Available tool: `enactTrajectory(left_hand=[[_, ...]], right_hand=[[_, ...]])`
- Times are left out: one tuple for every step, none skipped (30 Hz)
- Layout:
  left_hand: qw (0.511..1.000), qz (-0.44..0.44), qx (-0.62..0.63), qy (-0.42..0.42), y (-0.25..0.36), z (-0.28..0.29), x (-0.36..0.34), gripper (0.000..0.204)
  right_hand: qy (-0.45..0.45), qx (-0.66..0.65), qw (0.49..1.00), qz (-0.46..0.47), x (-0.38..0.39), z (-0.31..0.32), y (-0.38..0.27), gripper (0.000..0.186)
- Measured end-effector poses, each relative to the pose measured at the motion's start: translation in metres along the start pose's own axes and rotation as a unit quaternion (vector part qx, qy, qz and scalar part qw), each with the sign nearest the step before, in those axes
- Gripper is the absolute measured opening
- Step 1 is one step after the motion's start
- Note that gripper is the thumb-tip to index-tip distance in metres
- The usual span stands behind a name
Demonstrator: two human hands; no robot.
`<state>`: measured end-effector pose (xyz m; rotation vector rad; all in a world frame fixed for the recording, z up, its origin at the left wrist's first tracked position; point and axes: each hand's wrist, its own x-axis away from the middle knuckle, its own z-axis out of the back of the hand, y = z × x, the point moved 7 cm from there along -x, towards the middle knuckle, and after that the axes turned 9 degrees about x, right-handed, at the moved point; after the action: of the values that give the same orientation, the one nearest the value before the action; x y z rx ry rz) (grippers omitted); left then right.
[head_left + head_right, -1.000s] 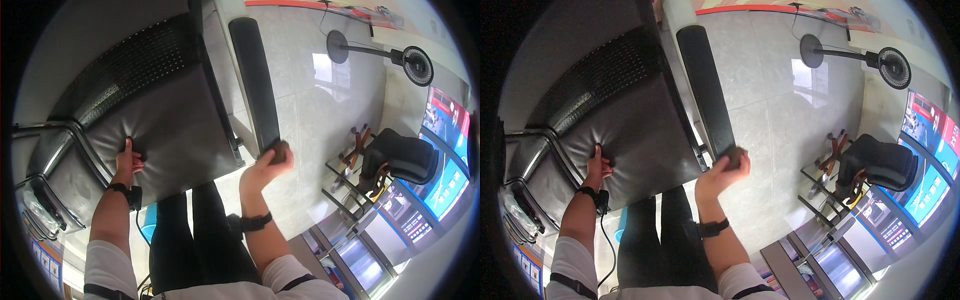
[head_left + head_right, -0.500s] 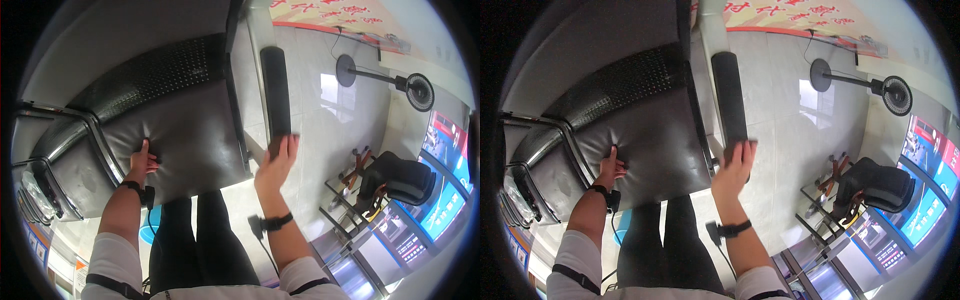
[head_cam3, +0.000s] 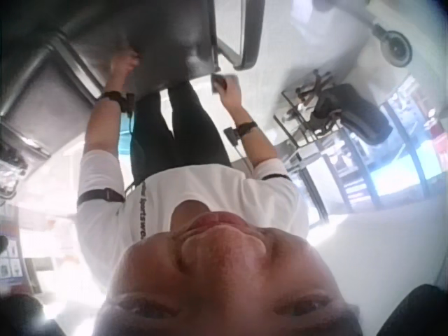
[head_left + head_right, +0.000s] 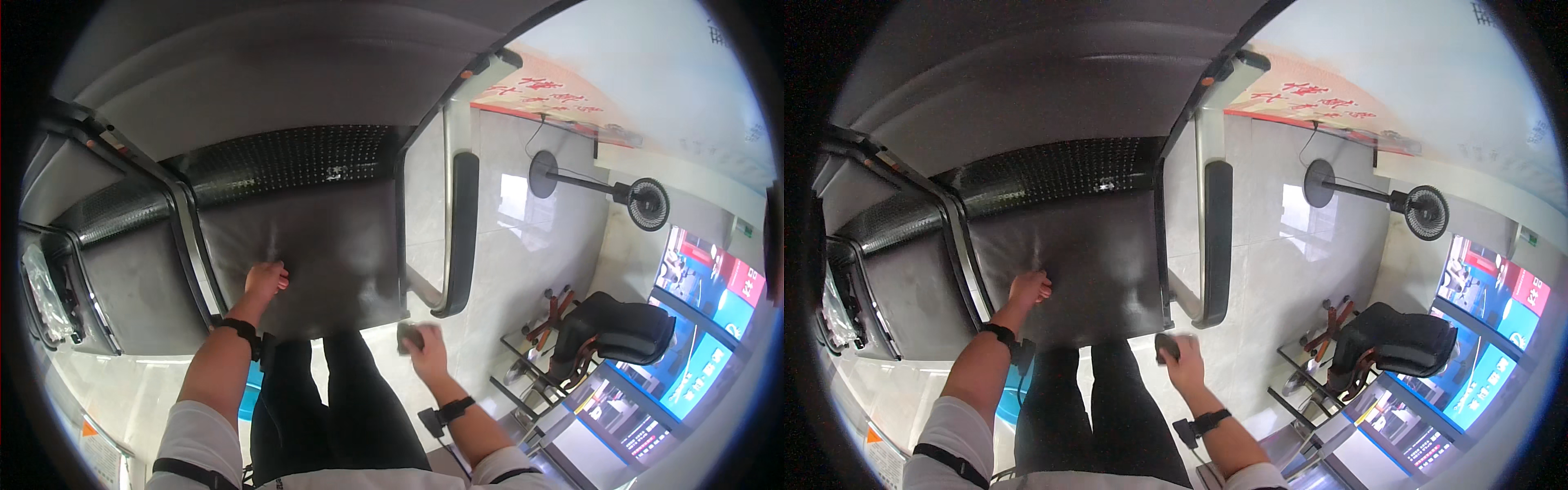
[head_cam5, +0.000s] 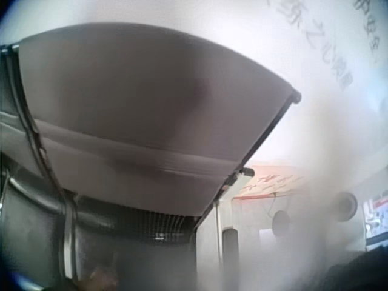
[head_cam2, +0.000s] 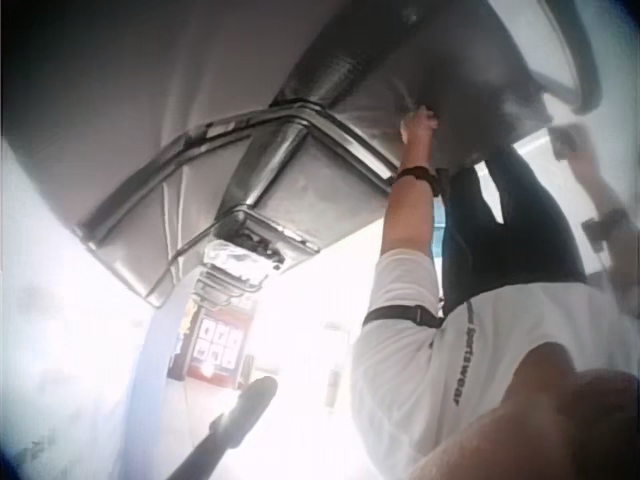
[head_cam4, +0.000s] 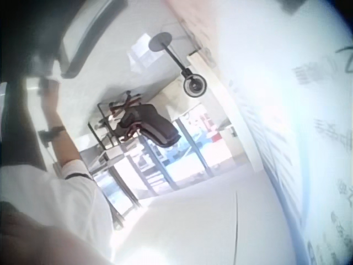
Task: Cleaning public seating chairs and a wall surface with a cloth.
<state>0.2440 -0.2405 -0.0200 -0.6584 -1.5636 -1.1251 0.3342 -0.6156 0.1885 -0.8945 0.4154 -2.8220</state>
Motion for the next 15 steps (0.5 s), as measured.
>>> enactTrajectory(left_hand=[[1.0, -0.004, 0.004, 0.005, -0.012, 0.012, -0.003, 0.048], [0.974, -0.095, -0.204, 0.035, -0.022, 0.033, -0.012, 0.04], [0.896, -0.177, -0.403, 0.059, -0.026, 0.038, -0.013, 0.031], [0.897, -0.187, -0.398, 0.051, -0.024, 0.022, -0.008, 0.031], [0.919, -0.196, -0.328, 0.099, -0.014, 0.014, 0.006, 0.027], [0.934, -0.2, -0.257, 0.149, -0.004, 0.013, 0.018, 0.024], [0.934, -0.207, -0.254, 0.145, 0.007, 0.007, 0.025, 0.024], [0.938, -0.183, -0.251, 0.151, 0.013, 0.004, 0.028, 0.025], [0.942, -0.156, -0.25, 0.161, 0.014, 0.006, 0.028, 0.027], [0.942, -0.155, -0.247, 0.168, 0.014, 0.013, 0.026, 0.027], [0.964, -0.1, -0.209, 0.129, 0.006, 0.016, 0.017, 0.026], [0.981, -0.047, -0.171, 0.084, -0.002, 0.016, 0.008, 0.026], [0.981, -0.046, -0.168, 0.085, -0.005, 0.015, 0.004, 0.026], [0.964, -0.074, -0.228, 0.112, -0.005, 0.017, 0.004, 0.028], [0.942, -0.101, -0.288, 0.137, -0.006, 0.018, 0.005, 0.029]], right_hand=[[0.04, 0.004, 0.999, 0.015, -0.027, 0.021, -0.027, 0.035], [0.078, 0.004, 0.996, 0.033, -0.058, 0.044, -0.059, 0.035], [0.129, -0.048, 0.989, 0.054, -0.088, 0.068, -0.084, 0.035], [0.228, -0.051, 0.966, 0.11, -0.116, 0.109, -0.112, 0.035], [0.324, -0.035, 0.932, 0.161, -0.138, 0.157, -0.145, 0.033], [0.354, -0.052, 0.924, 0.133, -0.162, 0.196, -0.162, 0.029], [0.476, 0.007, 0.852, 0.216, -0.175, 0.24, -0.192, 0.027], [0.538, 0.006, 0.81, 0.233, -0.193, 0.277, -0.208, 0.026], [0.617, 0.003, 0.733, 0.287, -0.2, 0.311, -0.238, 0.027], [0.6, -0.095, 0.745, 0.277, -0.22, 0.336, -0.251, 0.028], [0.625, -0.1, 0.708, 0.312, -0.229, 0.354, -0.268, 0.029], [0.651, -0.098, 0.668, 0.347, -0.237, 0.374, -0.284, 0.03], [0.673, -0.093, 0.627, 0.38, -0.245, 0.391, -0.304, 0.032], [0.708, -0.039, 0.604, 0.365, -0.243, 0.391, -0.316, 0.031], [0.705, -0.041, 0.606, 0.366, -0.245, 0.384, -0.316, 0.031]])
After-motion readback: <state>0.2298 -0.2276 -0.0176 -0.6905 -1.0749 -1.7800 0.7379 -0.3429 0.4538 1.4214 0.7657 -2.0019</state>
